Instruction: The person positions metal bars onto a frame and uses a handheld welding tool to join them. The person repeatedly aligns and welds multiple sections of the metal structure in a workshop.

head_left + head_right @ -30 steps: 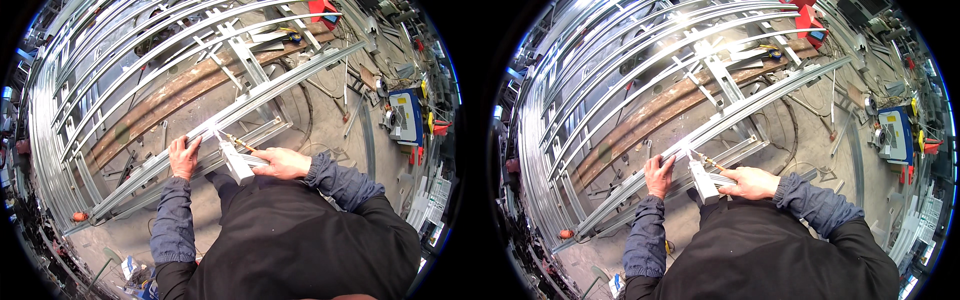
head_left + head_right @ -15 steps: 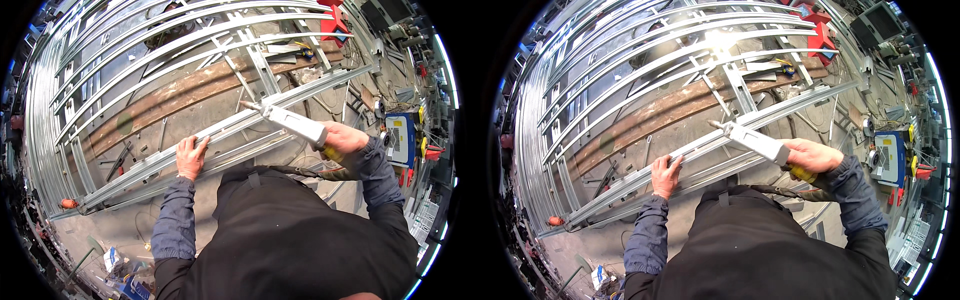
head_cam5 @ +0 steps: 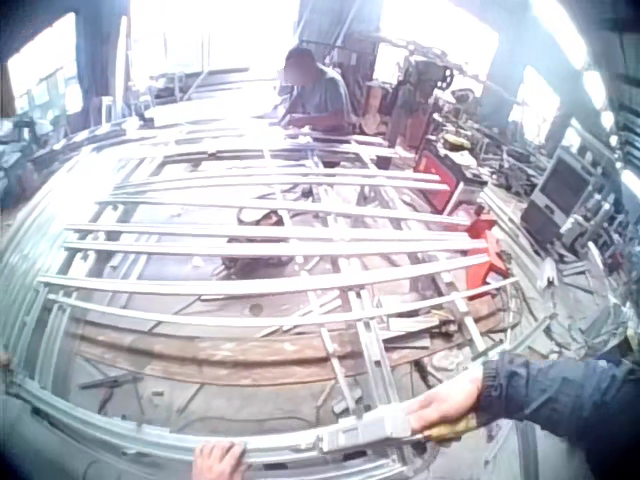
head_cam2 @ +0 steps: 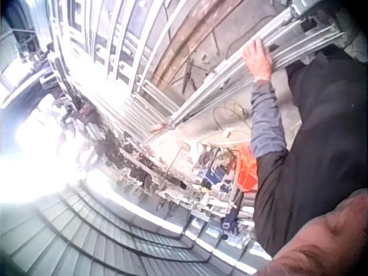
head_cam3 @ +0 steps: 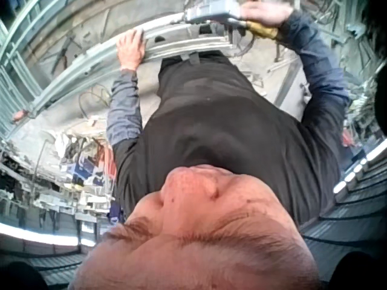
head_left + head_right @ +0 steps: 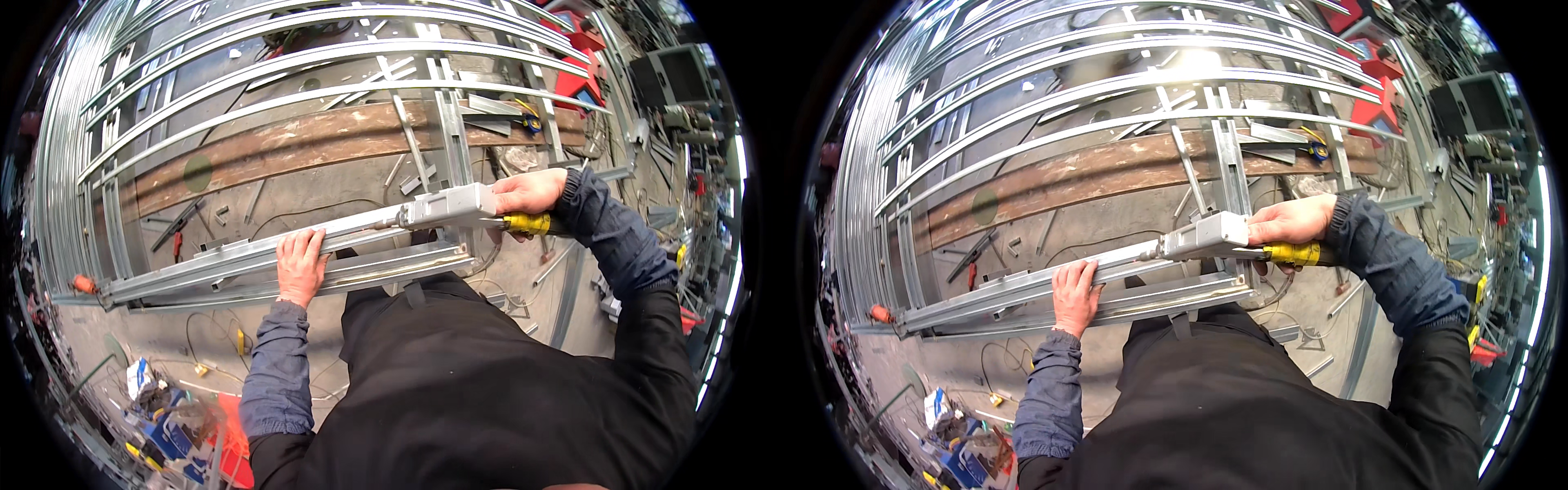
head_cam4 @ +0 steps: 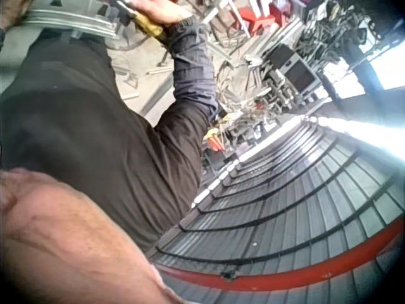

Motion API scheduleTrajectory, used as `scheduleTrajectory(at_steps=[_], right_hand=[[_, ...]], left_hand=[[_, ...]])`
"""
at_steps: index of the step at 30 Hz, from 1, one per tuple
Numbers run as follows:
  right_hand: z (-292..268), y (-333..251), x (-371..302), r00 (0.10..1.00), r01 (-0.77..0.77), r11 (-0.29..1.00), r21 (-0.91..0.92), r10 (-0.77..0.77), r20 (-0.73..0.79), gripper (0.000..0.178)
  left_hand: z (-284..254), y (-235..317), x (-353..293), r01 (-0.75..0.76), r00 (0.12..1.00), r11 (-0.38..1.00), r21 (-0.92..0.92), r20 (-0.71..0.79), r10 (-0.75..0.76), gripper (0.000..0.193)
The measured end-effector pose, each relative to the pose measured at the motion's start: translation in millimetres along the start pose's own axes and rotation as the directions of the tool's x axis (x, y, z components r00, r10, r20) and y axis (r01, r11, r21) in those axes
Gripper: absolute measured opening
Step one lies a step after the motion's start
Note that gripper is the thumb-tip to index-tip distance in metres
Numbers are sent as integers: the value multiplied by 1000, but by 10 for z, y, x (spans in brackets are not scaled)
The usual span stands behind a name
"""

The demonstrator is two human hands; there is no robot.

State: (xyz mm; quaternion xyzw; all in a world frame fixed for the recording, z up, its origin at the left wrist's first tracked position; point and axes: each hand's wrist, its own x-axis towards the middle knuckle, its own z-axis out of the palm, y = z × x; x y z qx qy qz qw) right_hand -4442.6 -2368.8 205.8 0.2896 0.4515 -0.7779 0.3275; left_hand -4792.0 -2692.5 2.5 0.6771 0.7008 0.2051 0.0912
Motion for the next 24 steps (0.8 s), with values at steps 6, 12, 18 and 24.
scheduleTrajectory(at_steps=[6,12,18,24], right_hand=[[-622,-31,636,962,-130,990,-61,141,234,53],[-870,-130,839,928,-286,958,-17,281,246,61],[-942,-132,922,922,-312,950,-24,309,233,63],[-1095,-63,1020,891,-359,933,18,337,305,65]], left_hand=[[-12,7,6,37,997,998,56,60,-40,73],[7,46,37,47,996,997,64,74,-51,73],[16,51,53,53,995,997,53,82,-57,74],[31,31,34,45,995,997,68,82,-50,74]])
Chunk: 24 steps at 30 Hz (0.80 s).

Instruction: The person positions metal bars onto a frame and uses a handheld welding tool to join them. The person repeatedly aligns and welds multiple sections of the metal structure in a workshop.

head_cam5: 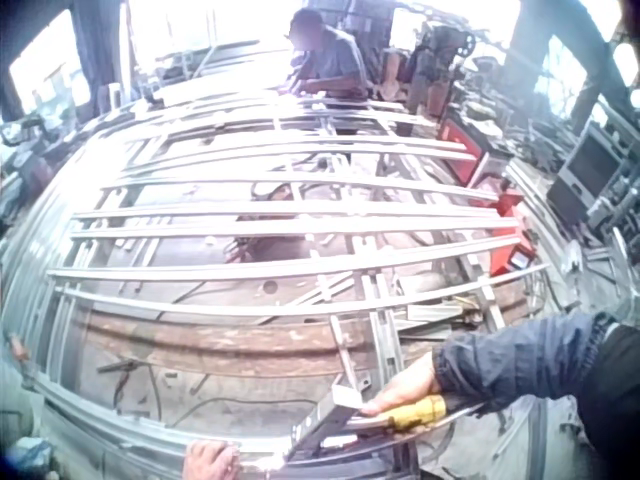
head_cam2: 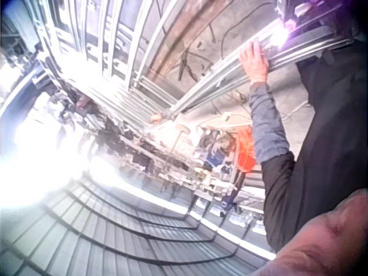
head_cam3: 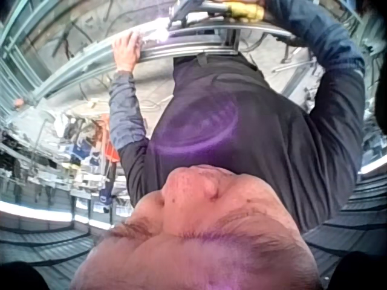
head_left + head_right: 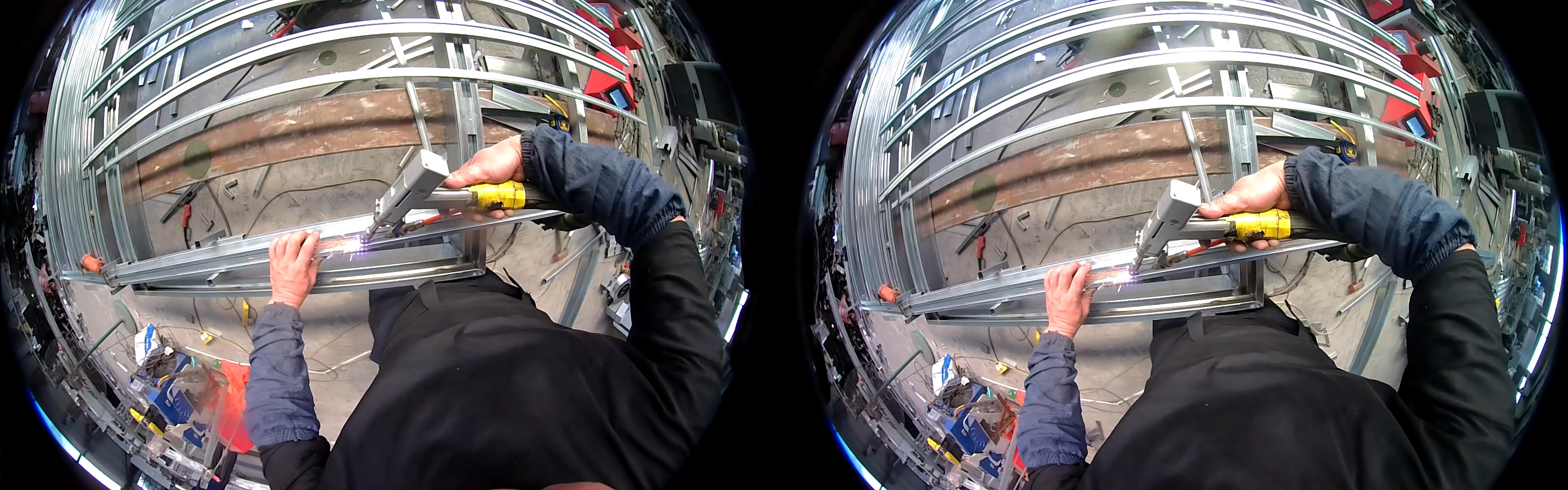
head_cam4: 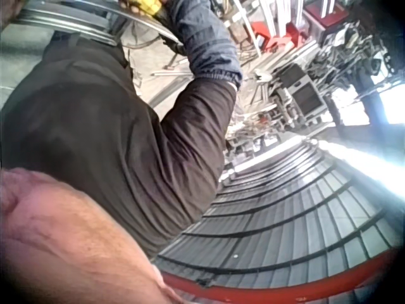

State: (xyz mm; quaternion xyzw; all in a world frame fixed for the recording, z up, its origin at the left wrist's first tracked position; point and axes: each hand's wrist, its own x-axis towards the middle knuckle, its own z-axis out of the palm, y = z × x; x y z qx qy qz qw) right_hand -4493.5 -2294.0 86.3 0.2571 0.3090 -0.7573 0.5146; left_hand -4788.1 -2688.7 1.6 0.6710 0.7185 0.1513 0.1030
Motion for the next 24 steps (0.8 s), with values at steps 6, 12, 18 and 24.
scheduleTrajectory(at_steps=[6,12,18,24], right_hand=[[-33,-10,16,1000,0,1000,-8,0,-16,64],[14,-25,-16,1000,11,1000,-27,-12,-27,64],[65,-1,-50,998,20,999,-26,-22,-56,61],[192,60,-47,993,35,999,-31,-39,-108,58]], left_hand=[[-19,5,6,12,1000,1000,-13,15,-12,71],[-32,13,17,22,999,1000,-19,24,-21,70],[-35,24,39,14,1000,1000,-24,18,-13,71],[-54,32,39,6,1000,1000,-25,14,-6,70]])
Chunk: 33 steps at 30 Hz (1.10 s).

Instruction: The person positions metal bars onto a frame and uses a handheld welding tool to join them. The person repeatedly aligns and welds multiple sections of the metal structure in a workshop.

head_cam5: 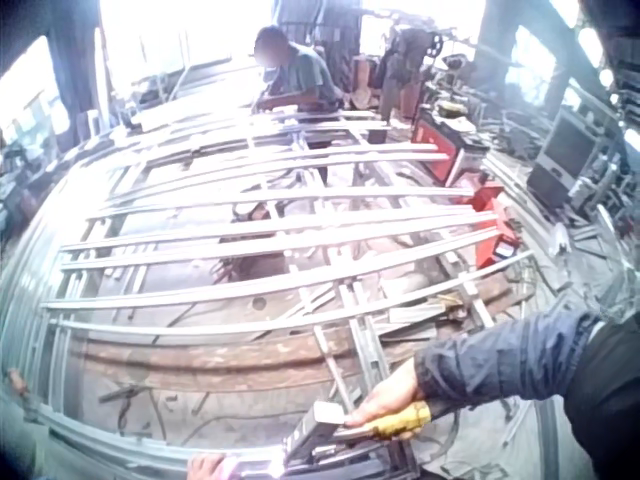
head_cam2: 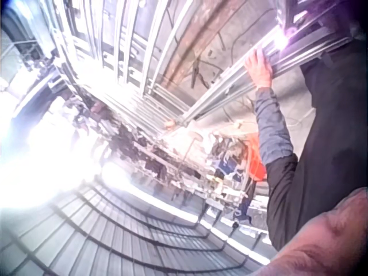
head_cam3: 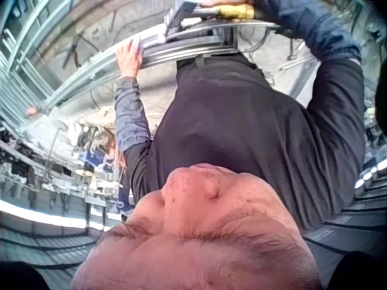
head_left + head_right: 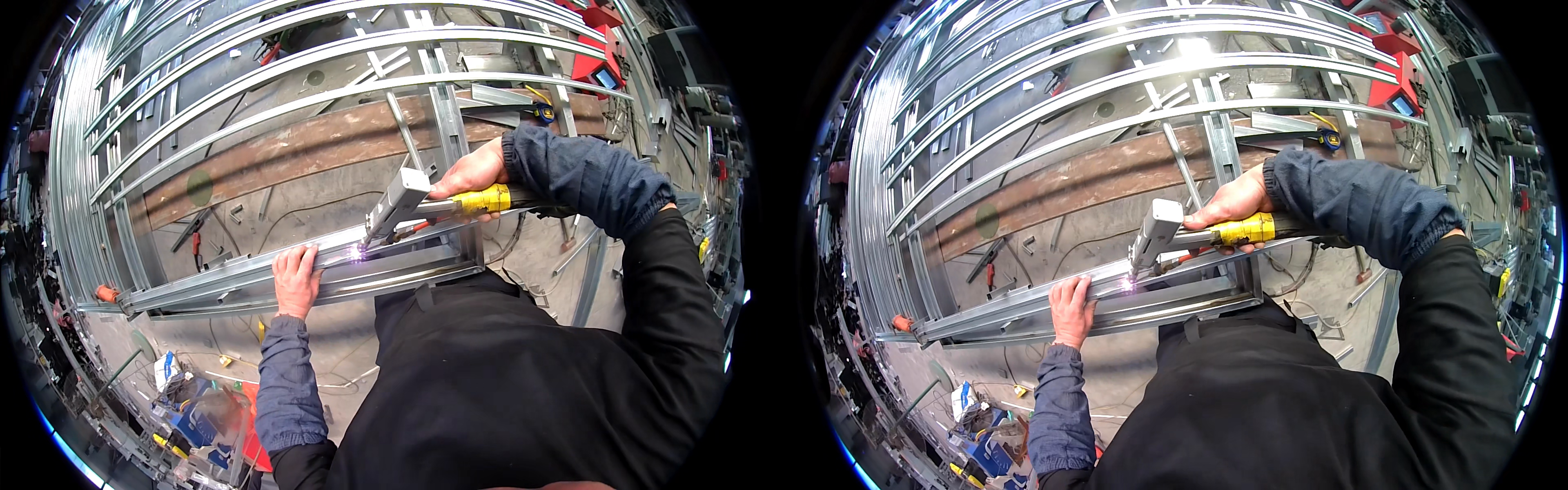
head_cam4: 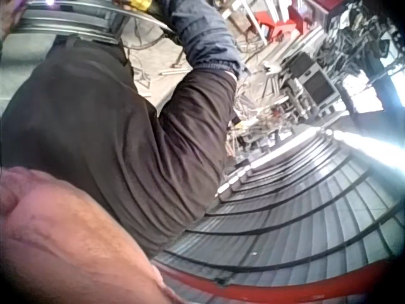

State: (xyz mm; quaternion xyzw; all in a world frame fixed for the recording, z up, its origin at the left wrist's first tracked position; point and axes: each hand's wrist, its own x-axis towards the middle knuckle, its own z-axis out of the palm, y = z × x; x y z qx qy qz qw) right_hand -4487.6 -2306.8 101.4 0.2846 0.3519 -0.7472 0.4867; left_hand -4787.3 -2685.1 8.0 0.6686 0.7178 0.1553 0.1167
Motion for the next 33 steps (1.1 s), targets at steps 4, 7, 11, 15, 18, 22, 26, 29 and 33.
scheduleTrajectory(at_steps=[4,7,11,15,18,22,26,29,33], right_hand=[[183,55,-81,997,81,995,-51,-80,11,56],[405,339,-233,971,225,969,-103,-232,-66,52],[746,1181,-579,882,422,906,-17,-415,-222,47],[1257,2264,-587,561,725,674,-138,-695,-449,44],[1847,2760,-814,571,787,588,189,-577,-584,51],[2205,3430,-936,376,905,383,184,-520,-767,70],[2010,4150,-948,254,967,158,200,-536,-805,69],[1856,4649,-1059,218,975,88,201,-497,-840,71],[1588,5100,-1338,224,973,166,159,-525,-821,73]], left_hand=[[-13,-22,-31,-5,1000,1000,0,-8,5,68],[-14,-29,-36,-3,1000,1000,2,-4,3,67],[-8,-24,0,-6,1000,1000,-11,10,6,66],[-38,62,-90,31,998,1000,-1,60,-31,76],[-276,485,142,69,985,997,-28,161,-63,89],[-182,1484,717,-186,966,971,-147,152,208,77],[263,2914,1345,-367,896,879,-305,139,422,62],[861,3805,1816,-392,899,890,-232,108,424,68],[1548,4306,2188,-350,933,933,-90,60,356,72]])
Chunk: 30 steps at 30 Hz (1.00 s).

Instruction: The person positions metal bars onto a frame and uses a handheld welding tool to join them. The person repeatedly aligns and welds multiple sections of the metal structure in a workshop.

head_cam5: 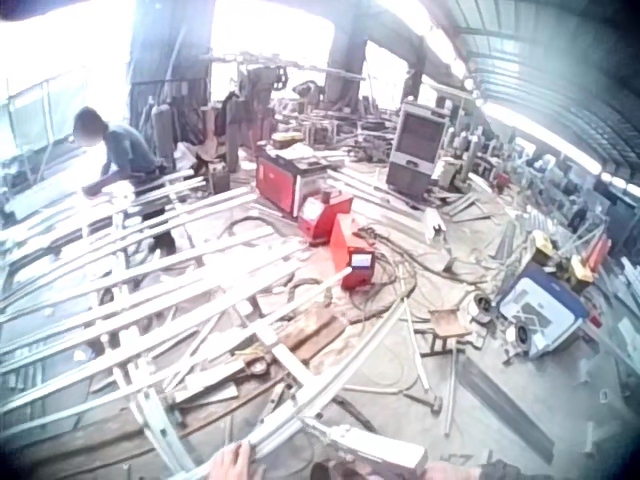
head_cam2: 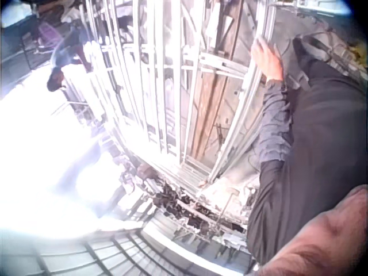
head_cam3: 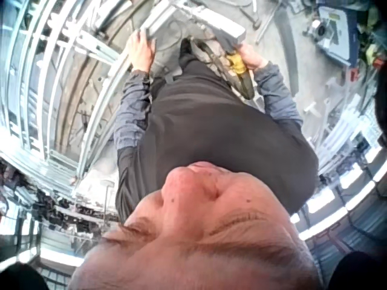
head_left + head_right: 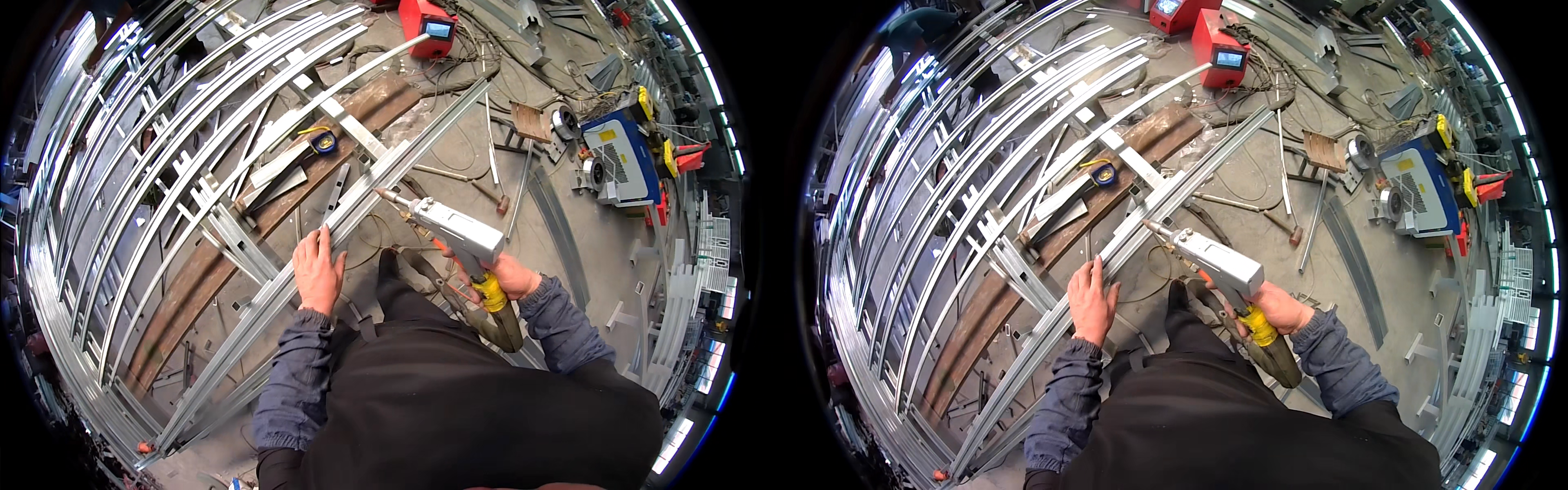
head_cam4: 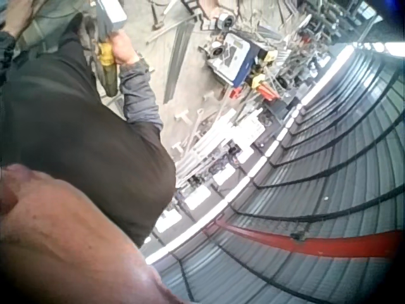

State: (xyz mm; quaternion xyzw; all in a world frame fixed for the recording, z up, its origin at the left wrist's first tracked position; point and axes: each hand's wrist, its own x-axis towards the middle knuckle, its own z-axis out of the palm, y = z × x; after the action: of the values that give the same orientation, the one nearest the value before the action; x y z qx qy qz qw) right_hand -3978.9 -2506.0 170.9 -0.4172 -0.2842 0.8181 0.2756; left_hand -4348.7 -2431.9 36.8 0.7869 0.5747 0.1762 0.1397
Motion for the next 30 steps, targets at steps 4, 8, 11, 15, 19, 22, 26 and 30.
scheduleTrajectory(at_steps=[4,8,11,15,19,22,26,30], right_hand=[[-267,-186,5,1000,4,1000,9,-4,18,69],[-598,-94,9,991,-126,992,12,126,-48,66],[-685,-64,-17,991,-132,985,-111,128,-49,65],[-586,-148,41,992,-124,964,-234,118,-39,55],[-531,-189,121,993,-112,927,-359,113,-18,57],[-554,-99,223,1000,-20,878,-479,21,-2,51],[-472,-148,285,996,-93,882,-462,74,-58,49],[-464,-103,318,993,-110,893,-436,85,-77,52]], left_hand=[[323,222,285,54,998,998,45,-13,-53,67],[514,374,448,75,995,994,77,-72,-69,61],[568,334,482,75,994,995,72,-80,-69,60],[590,315,502,62,996,994,85,-66,-57,64],[629,292,499,35,998,993,113,-61,-28,67],[646,285,484,-5,999,988,152,-46,12,67],[671,251,474,-64,996,976,210,-50,76,66],[663,253,467,-69,997,970,234,-19,76,65]])
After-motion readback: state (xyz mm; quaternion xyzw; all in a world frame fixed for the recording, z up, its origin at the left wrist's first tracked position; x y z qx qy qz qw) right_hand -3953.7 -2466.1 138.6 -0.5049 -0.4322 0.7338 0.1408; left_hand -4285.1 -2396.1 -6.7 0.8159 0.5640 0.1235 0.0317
